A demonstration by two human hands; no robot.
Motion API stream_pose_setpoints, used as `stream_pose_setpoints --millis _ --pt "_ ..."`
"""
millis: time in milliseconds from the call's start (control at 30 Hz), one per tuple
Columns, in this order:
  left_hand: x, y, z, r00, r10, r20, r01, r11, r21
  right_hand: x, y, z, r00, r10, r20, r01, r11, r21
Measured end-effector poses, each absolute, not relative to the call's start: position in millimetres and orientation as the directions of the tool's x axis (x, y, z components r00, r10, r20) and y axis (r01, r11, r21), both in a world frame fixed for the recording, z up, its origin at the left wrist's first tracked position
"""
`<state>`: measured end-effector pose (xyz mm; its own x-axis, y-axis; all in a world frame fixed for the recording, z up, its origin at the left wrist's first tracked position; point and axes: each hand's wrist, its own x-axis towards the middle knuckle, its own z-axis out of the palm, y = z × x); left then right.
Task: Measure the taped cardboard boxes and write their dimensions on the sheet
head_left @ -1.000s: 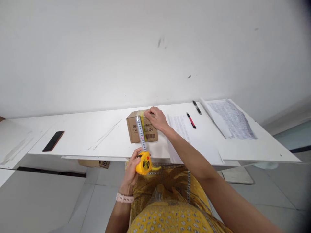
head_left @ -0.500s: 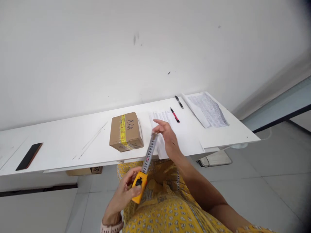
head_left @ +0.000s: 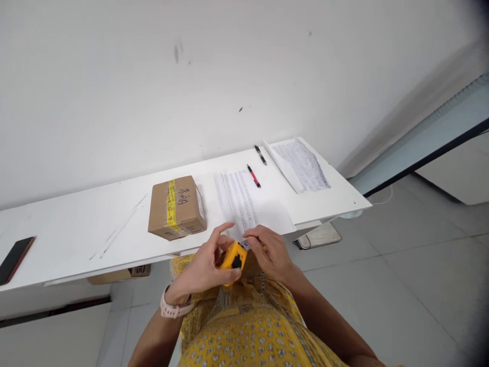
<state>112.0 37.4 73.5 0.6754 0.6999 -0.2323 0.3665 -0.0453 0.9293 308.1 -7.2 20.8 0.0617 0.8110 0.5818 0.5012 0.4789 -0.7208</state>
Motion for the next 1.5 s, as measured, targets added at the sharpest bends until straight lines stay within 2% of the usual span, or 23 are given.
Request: stream_pose_setpoints --millis 67,100,233,300,367,433,500,700,767,800,867,933,1000,1133,1300,1500 --pt "121 50 88 0.691 0.703 -0.167 0.380 -0.158 0.911 320 -1 27 0.062 0.790 0.609 0.563 0.477 -0.675" --pt "126 58 93 0.693 0.710 -0.127 0.377 -0.206 0.903 329 4 30 0.120 0.790 0.602 0.582 0.435 -0.687" --pt "159 97 99 0.602 0.793 0.091 0.401 -0.399 0.824 377 56 30 0.477 0.728 0.491 0.575 0.164 -0.802" --pt "183 121 90 0.524 0.832 0.183 0.500 -0.474 0.725 400 98 22 0.507 0.754 0.417 0.609 0.028 -0.792" --pt "209 143 74 0.491 0.850 0.189 0.599 -0.487 0.636 415 143 10 0.480 0.820 0.310 0.658 -0.103 -0.746" --pt "231 160 55 0.503 0.856 0.122 0.662 -0.472 0.582 421 181 -2 0.456 0.873 0.173 0.687 -0.222 -0.693" --pt "245 173 38 0.524 0.850 0.052 0.694 -0.461 0.553 419 209 -12 0.409 0.910 0.071 0.716 -0.272 -0.643" --pt "247 193 3 0.591 0.807 -0.015 0.677 -0.486 0.553 416 243 -28 0.115 0.993 0.028 0.745 -0.068 -0.664" --pt "245 200 -4 0.612 0.790 -0.030 0.658 -0.488 0.573 424 248 -28 0.079 0.996 0.029 0.664 -0.031 -0.747" --pt "245 204 -7 0.618 0.786 -0.027 0.647 -0.489 0.584 429 251 -27 0.062 0.998 0.033 0.549 -0.007 -0.836" --pt "246 214 -13 0.616 0.788 -0.001 0.629 -0.491 0.603 437 254 -26 0.029 0.998 0.064 0.161 0.058 -0.985" --pt "249 223 -20 0.588 0.807 0.044 0.622 -0.487 0.613 441 256 -28 0.023 0.994 0.104 -0.206 0.107 -0.973" --pt "251 230 -27 0.557 0.827 0.078 0.624 -0.479 0.617 438 256 -33 0.072 0.992 0.107 -0.303 0.124 -0.945" --pt "252 237 -41 0.549 0.832 0.080 0.640 -0.480 0.600 424 255 -50 0.232 0.970 0.078 -0.125 0.109 -0.986" --pt "251 238 -51 0.569 0.820 0.064 0.646 -0.494 0.582 418 255 -62 0.183 0.972 0.150 0.067 0.140 -0.988" --pt "252 237 -53 0.572 0.818 0.058 0.655 -0.498 0.568 421 260 -69 0.243 0.949 0.199 0.224 0.145 -0.964"
